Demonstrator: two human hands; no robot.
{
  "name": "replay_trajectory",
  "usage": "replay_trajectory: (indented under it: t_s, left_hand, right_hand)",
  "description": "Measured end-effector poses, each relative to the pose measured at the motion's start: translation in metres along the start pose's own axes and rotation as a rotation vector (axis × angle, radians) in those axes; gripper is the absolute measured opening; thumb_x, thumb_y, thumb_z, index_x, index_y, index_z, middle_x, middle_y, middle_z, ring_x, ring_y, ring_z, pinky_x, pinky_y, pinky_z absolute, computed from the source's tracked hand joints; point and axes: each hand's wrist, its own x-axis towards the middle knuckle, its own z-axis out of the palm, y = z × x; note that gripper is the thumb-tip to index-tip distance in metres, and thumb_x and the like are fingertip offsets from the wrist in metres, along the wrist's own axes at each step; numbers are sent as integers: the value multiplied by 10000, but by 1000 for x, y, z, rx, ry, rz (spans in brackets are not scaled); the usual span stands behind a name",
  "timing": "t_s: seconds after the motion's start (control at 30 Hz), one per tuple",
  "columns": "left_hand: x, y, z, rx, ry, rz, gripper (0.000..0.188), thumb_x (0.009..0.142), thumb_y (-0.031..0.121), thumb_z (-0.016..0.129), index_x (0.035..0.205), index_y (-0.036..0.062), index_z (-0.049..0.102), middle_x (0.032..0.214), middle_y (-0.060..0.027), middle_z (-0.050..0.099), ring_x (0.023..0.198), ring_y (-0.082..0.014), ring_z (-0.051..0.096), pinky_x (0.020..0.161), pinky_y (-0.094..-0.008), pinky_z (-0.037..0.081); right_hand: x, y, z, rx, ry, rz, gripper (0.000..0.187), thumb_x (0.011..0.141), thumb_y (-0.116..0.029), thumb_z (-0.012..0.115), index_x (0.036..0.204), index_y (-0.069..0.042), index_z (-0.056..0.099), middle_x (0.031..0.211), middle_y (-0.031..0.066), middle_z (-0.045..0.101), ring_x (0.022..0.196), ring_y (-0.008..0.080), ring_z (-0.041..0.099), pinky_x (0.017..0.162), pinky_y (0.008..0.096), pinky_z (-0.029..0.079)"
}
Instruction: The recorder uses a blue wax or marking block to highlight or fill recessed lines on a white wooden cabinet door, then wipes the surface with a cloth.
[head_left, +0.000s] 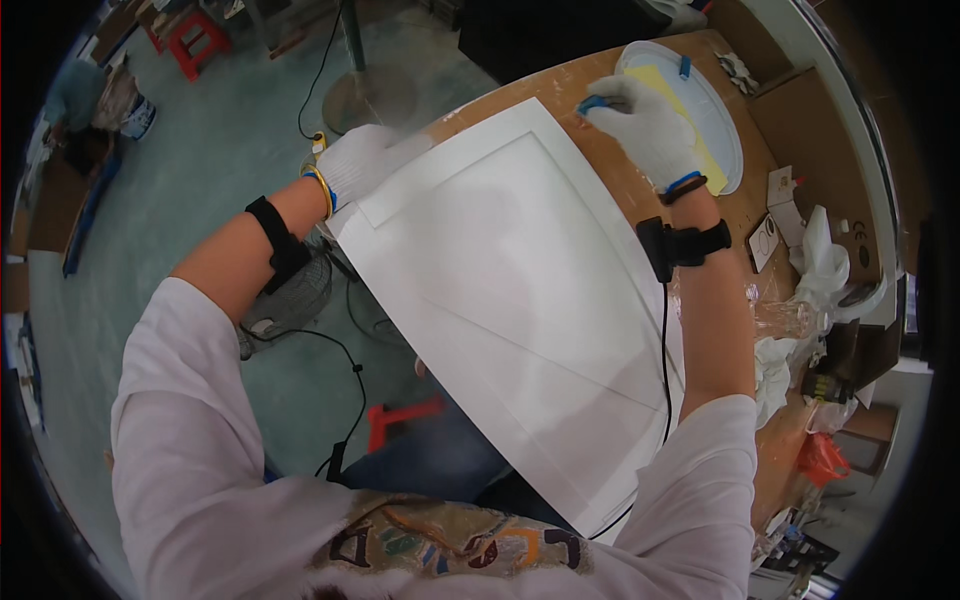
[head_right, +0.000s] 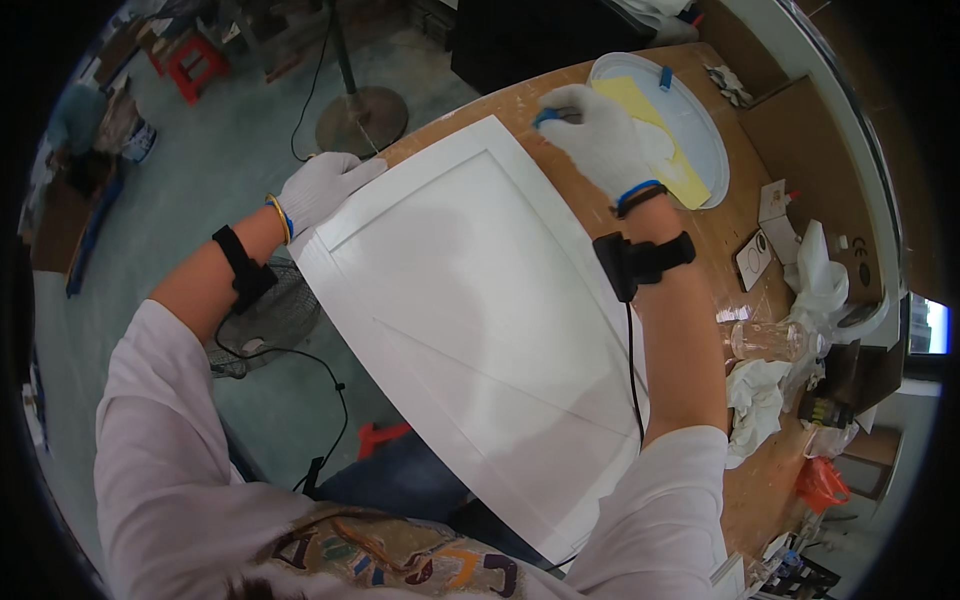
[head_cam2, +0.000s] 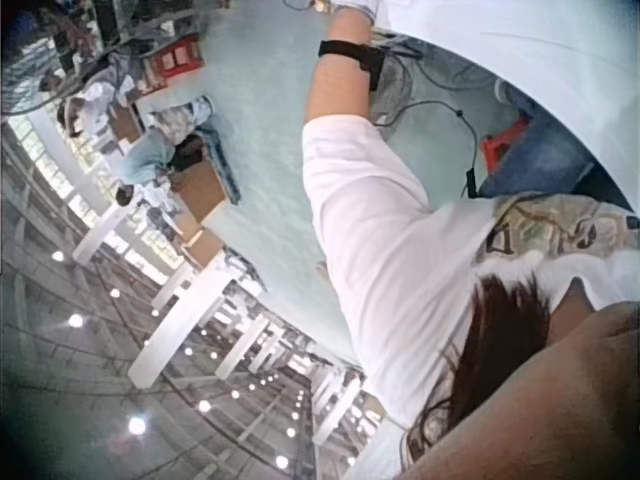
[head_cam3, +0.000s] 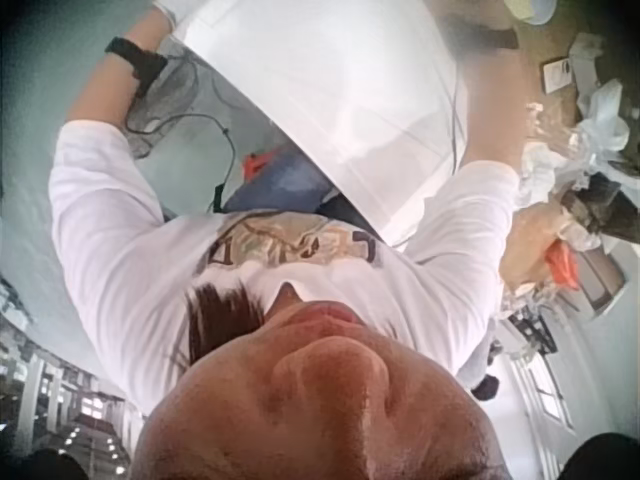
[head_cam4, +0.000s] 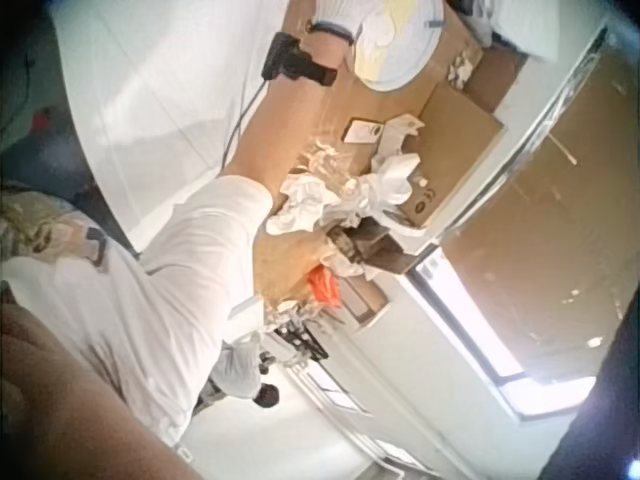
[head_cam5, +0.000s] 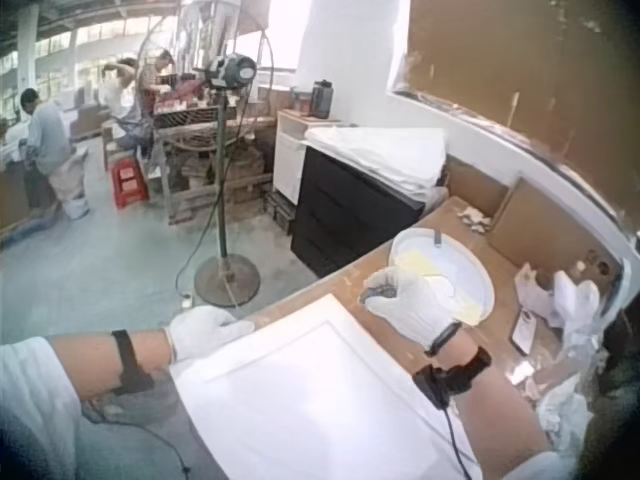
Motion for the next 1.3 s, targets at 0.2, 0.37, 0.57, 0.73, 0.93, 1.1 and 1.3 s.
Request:
replay_trajectory:
  t_s: [0.2,0.37,0.57,0.73,0.93,1.1,1.3]
  left_hand:
    - [-6,14,-5,125,-8,188,596,888,561,482,861,-7,662,743,-114,650,709,-207,620,686,-332,470]
    - [0,10,-1,43,-7,66,593,887,564,482,861,-1,662,752,-127,648,719,-224,620,683,-342,469]
    - [2,6,1,63,1,51,603,885,568,478,869,-7,660,761,-133,649,733,-235,625,686,-349,467]
    - [0,8,-2,54,-19,38,622,884,581,460,878,-6,666,760,-142,649,726,-248,623,684,-351,469]
    - [-2,10,-1,78,-2,44,700,892,593,362,873,-31,677,788,-209,636,736,-318,610,725,-370,467]
    - [-2,11,-3,80,-21,31,705,888,602,368,835,-30,676,758,-199,633,710,-310,608,714,-371,468]
    - [-1,10,-2,68,-12,33,705,888,604,370,829,-29,675,744,-198,627,700,-305,606,703,-374,467]
  right_hand:
    - [-1,-20,32,-104,-186,-95,200,799,-112,629,983,-46,674,931,110,668,861,242,647,815,309,500]
    - [2,-17,40,-158,-213,-192,187,790,-97,622,965,-67,681,942,104,660,874,262,640,817,325,502]
    - [2,-17,44,-258,-193,-235,189,794,-79,610,970,-81,680,936,107,654,883,285,631,818,339,501]
    - [-1,-21,42,-236,-168,-259,183,779,-72,617,953,-80,674,934,103,654,889,282,632,814,349,502]
    - [1,-19,44,-274,-184,-250,175,786,-82,619,953,-80,671,935,97,654,892,284,631,818,349,500]
    - [1,-17,47,-294,-167,-256,182,787,-84,622,962,-81,672,940,96,656,891,283,632,821,347,500]
    - [1,-16,43,-227,-145,-253,189,786,-87,626,969,-83,672,947,97,658,896,281,633,830,347,499]
